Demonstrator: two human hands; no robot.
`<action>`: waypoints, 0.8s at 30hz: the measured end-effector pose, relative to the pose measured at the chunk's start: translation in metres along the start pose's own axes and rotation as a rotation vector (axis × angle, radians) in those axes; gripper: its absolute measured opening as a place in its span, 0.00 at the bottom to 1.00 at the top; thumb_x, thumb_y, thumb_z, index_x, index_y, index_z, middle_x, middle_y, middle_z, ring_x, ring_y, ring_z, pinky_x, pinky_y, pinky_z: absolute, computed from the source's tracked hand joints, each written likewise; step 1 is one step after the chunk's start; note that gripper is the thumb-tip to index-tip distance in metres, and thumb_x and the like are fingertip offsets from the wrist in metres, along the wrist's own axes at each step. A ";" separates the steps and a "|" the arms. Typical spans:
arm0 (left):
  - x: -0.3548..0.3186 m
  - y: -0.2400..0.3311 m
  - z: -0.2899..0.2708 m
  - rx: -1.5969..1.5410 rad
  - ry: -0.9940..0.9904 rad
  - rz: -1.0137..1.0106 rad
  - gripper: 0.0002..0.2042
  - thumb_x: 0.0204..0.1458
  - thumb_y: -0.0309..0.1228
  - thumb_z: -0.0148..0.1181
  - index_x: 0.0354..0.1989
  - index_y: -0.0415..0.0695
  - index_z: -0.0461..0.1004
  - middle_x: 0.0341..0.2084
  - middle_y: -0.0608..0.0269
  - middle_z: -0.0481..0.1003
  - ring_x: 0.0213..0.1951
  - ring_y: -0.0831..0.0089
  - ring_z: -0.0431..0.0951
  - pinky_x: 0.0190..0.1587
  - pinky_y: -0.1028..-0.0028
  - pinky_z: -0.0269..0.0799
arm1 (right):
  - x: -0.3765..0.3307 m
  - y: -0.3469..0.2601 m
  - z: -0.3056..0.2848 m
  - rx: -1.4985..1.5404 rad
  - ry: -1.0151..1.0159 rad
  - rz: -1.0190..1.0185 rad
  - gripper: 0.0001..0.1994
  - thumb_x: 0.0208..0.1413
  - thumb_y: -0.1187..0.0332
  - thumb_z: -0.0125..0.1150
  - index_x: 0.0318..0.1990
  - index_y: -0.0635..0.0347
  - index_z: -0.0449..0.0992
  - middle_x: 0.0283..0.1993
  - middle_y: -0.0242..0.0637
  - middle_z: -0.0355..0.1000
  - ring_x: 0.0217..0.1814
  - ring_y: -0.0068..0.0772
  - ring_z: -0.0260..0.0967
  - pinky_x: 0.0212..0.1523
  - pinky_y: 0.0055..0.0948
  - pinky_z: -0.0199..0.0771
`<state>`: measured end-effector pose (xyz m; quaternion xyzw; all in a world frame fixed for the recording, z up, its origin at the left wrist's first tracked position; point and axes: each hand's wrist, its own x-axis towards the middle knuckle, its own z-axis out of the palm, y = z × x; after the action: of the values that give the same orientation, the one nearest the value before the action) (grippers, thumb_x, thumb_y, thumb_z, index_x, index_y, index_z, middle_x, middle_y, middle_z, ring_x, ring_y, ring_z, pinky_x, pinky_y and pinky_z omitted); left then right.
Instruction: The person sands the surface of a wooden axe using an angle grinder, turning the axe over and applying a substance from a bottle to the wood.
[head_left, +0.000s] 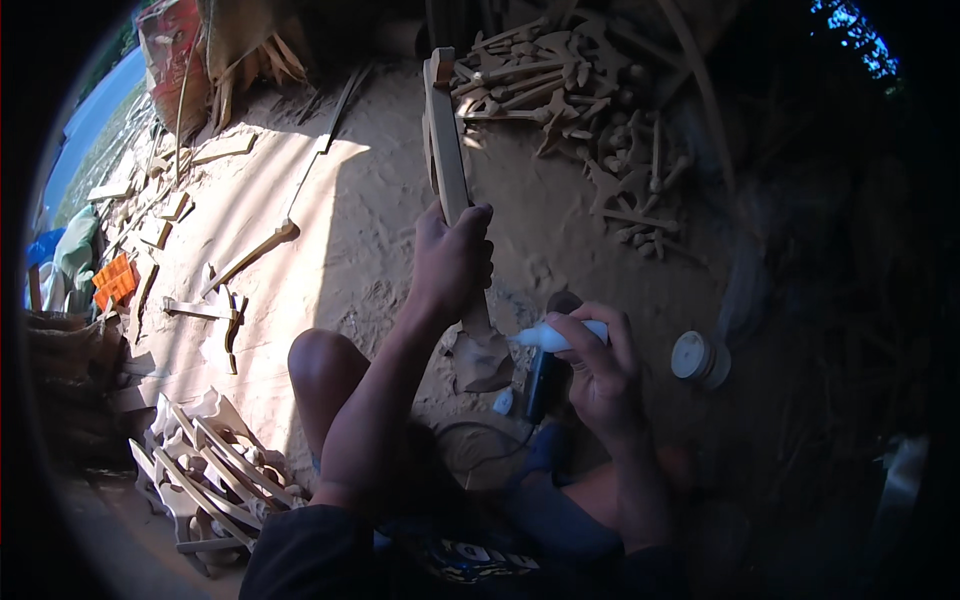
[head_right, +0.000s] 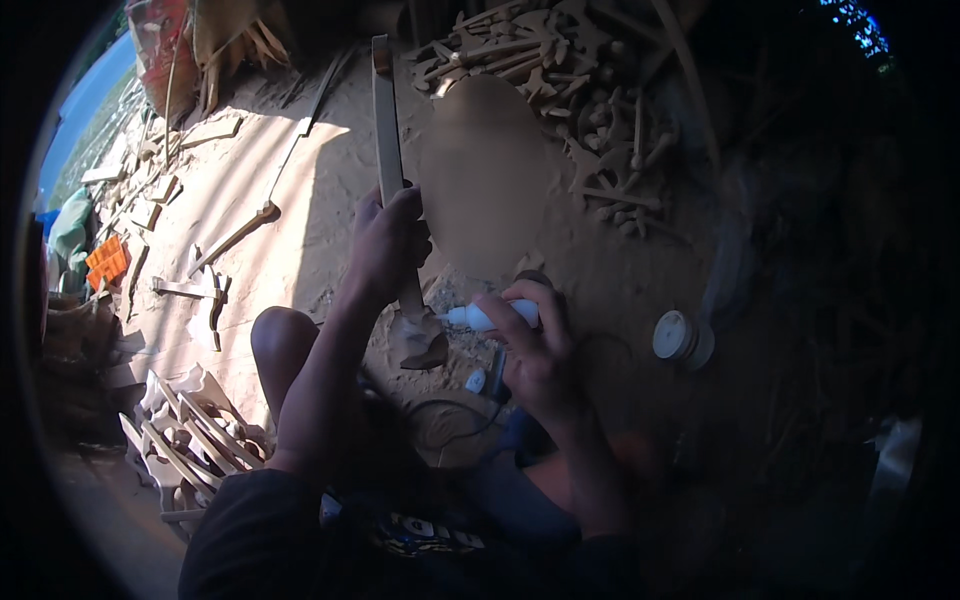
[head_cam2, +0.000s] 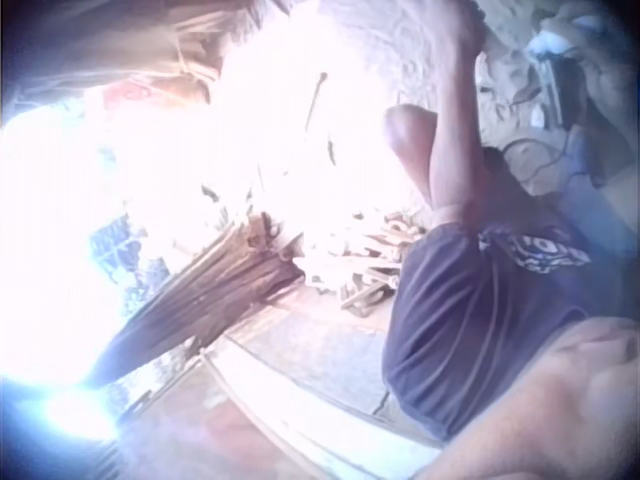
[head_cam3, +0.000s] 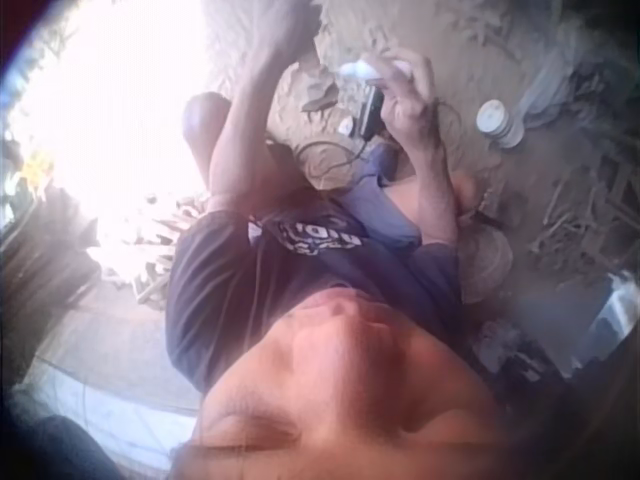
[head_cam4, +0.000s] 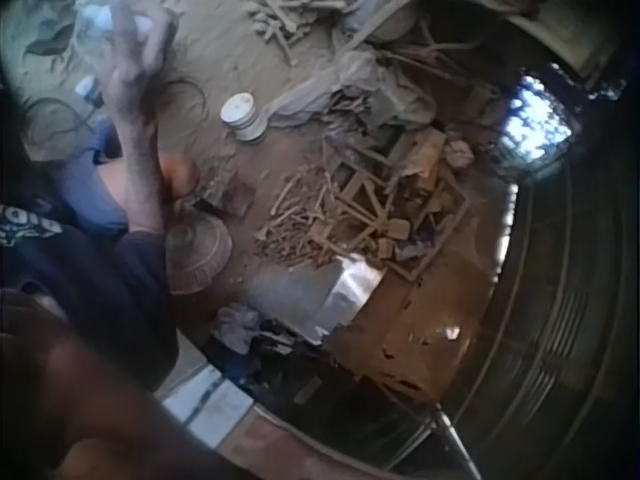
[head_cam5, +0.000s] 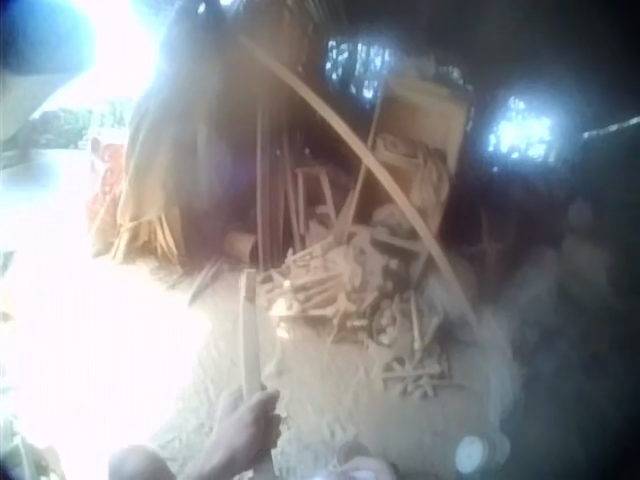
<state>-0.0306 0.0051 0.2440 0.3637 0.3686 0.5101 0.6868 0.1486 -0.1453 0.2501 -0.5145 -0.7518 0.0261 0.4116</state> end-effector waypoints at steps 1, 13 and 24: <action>-0.001 0.000 0.007 0.011 0.025 -0.001 0.12 0.67 0.34 0.60 0.35 0.48 0.64 0.22 0.73 0.61 0.16 0.81 0.61 0.17 0.72 0.56 | -0.001 0.000 -0.001 0.007 0.000 0.003 0.24 0.56 0.92 0.62 0.57 0.58 0.84 0.53 0.44 0.72 0.51 0.42 0.80 0.42 0.32 0.88; 0.005 -0.007 0.025 0.027 0.033 -0.017 0.11 0.67 0.34 0.61 0.36 0.47 0.65 0.23 0.72 0.62 0.16 0.80 0.62 0.17 0.73 0.58 | 0.002 0.006 -0.012 -0.079 -0.012 0.028 0.26 0.52 0.94 0.58 0.54 0.59 0.84 0.52 0.45 0.73 0.47 0.43 0.82 0.41 0.34 0.90; 0.006 -0.008 0.030 -0.030 0.011 -0.022 0.11 0.67 0.33 0.60 0.35 0.47 0.65 0.22 0.73 0.61 0.16 0.81 0.61 0.18 0.73 0.56 | -0.002 0.006 -0.016 -0.018 -0.058 0.110 0.28 0.50 0.91 0.65 0.59 0.57 0.81 0.52 0.45 0.70 0.52 0.49 0.76 0.46 0.45 0.82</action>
<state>0.0008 0.0057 0.2504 0.3463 0.3687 0.5099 0.6957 0.1635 -0.1505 0.2569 -0.5577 -0.7341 0.0569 0.3831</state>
